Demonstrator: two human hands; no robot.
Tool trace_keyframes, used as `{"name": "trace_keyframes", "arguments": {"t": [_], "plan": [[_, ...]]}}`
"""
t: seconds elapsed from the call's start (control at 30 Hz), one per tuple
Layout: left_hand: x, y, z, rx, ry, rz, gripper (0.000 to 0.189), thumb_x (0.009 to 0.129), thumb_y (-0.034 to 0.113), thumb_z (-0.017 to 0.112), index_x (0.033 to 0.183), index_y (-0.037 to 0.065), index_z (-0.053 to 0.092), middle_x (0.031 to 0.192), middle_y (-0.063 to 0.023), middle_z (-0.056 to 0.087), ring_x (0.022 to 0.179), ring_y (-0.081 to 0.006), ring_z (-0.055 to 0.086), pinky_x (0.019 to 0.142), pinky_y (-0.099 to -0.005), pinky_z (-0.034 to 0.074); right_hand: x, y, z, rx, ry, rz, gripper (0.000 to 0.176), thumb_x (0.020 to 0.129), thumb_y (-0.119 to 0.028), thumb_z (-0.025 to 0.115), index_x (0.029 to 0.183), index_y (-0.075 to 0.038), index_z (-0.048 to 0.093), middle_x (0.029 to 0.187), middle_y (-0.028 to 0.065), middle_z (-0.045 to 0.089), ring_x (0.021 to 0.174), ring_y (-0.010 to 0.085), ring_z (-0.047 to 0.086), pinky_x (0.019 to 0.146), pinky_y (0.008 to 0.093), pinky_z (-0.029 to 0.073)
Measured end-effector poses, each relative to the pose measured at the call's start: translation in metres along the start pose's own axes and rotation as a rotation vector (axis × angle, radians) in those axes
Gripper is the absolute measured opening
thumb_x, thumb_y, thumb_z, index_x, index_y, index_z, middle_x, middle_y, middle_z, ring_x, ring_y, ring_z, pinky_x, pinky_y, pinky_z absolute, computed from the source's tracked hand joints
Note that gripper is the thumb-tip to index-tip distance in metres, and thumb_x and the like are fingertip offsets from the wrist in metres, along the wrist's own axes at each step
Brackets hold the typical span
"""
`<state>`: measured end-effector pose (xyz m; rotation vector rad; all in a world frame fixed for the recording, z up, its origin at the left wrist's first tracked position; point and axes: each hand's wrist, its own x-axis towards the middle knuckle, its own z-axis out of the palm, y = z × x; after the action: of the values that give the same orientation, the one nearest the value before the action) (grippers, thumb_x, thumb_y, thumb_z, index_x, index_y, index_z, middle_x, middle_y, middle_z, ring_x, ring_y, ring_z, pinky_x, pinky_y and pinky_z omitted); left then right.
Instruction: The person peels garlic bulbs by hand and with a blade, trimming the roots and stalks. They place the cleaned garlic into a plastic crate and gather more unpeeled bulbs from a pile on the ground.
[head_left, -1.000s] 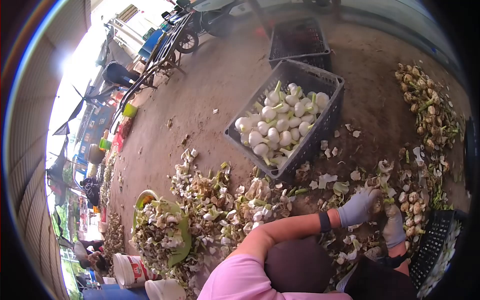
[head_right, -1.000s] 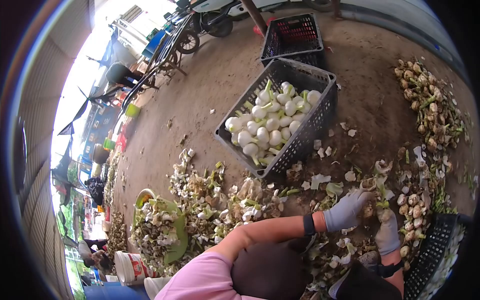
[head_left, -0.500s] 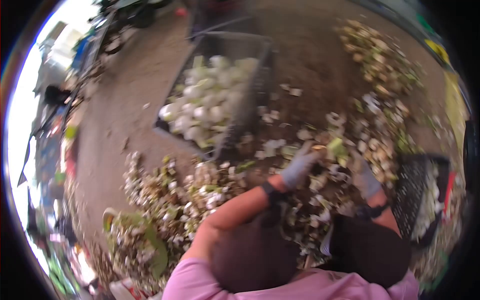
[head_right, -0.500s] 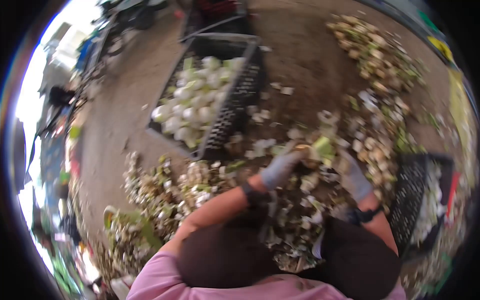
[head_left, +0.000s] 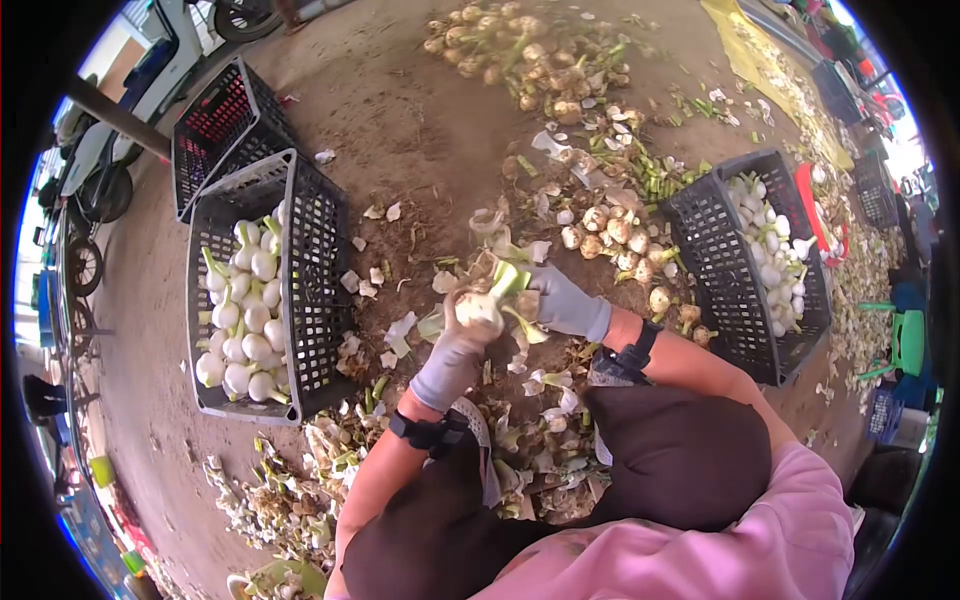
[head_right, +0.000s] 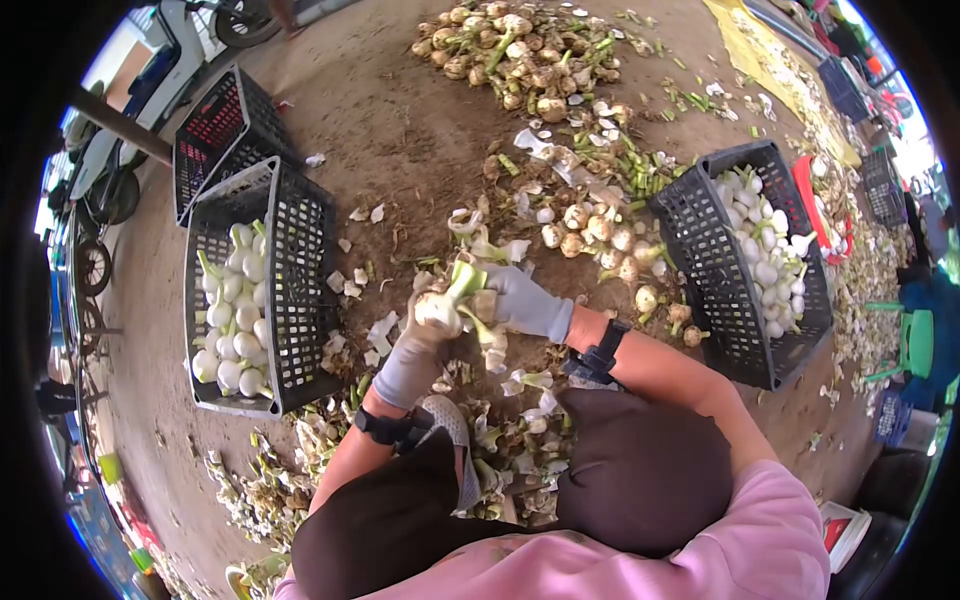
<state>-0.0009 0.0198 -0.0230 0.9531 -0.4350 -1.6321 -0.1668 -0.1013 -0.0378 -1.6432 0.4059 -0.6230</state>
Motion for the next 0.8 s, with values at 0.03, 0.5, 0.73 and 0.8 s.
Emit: {"name": "trace_keyframes", "arguments": {"t": [0.03, 0.5, 0.73, 0.8], "plan": [[-0.001, -0.001, 0.003, 0.068, -0.008, 0.118, 0.076, 0.079, 0.001, 0.066, 0.144, 0.017, 0.030, 0.109, -0.0108, 0.060, 0.089, -0.0205, 0.064, 0.077, -0.0318, 0.056, -0.003, -0.001, 0.001, 0.183, -0.061, 0.167, 0.022, 0.088, -0.015, 0.064, 0.106, -0.002, 0.066, 0.098, 0.0061, 0.068, 0.090, 0.0117, 0.061, 0.085, 0.0274, 0.049], [0.006, 0.028, 0.020, 1.597, 0.369, 0.697, 0.024, 0.079, 0.004, 0.067, 0.103, 0.004, 0.060, 0.077, -0.0095, 0.060, 0.065, -0.0164, 0.057, 0.061, -0.0323, 0.047, -0.021, -0.023, -0.001, 0.019, -0.046, 0.265, 0.037, 0.077, 0.005, 0.047, 0.109, -0.002, 0.065, 0.074, 0.0058, 0.060, 0.070, 0.0123, 0.057, 0.067, 0.0290, 0.048], [0.019, 0.022, 0.005, 1.017, 0.239, 0.410, 0.014, 0.084, 0.002, 0.062, 0.098, 0.001, 0.059, 0.069, -0.0061, 0.059, 0.060, -0.0069, 0.051, 0.056, -0.0270, 0.045, -0.014, -0.022, 0.006, -0.547, -0.142, 0.032, 0.043, 0.073, -0.001, 0.056, 0.115, -0.002, 0.062, 0.096, 0.0219, 0.064, 0.092, 0.0407, 0.061, 0.082, 0.0432, 0.050], [0.013, 0.012, -0.009, 1.089, 0.191, 0.432, 0.011, 0.086, 0.003, 0.062, 0.097, 0.001, 0.059, 0.068, -0.0056, 0.059, 0.060, -0.0068, 0.051, 0.056, -0.0265, 0.045, -0.012, -0.031, 0.001, -0.744, -0.211, 0.046, 0.039, 0.075, -0.003, 0.057, 0.114, -0.002, 0.062, 0.098, 0.0198, 0.064, 0.093, 0.0373, 0.063, 0.082, 0.0420, 0.051]]}}
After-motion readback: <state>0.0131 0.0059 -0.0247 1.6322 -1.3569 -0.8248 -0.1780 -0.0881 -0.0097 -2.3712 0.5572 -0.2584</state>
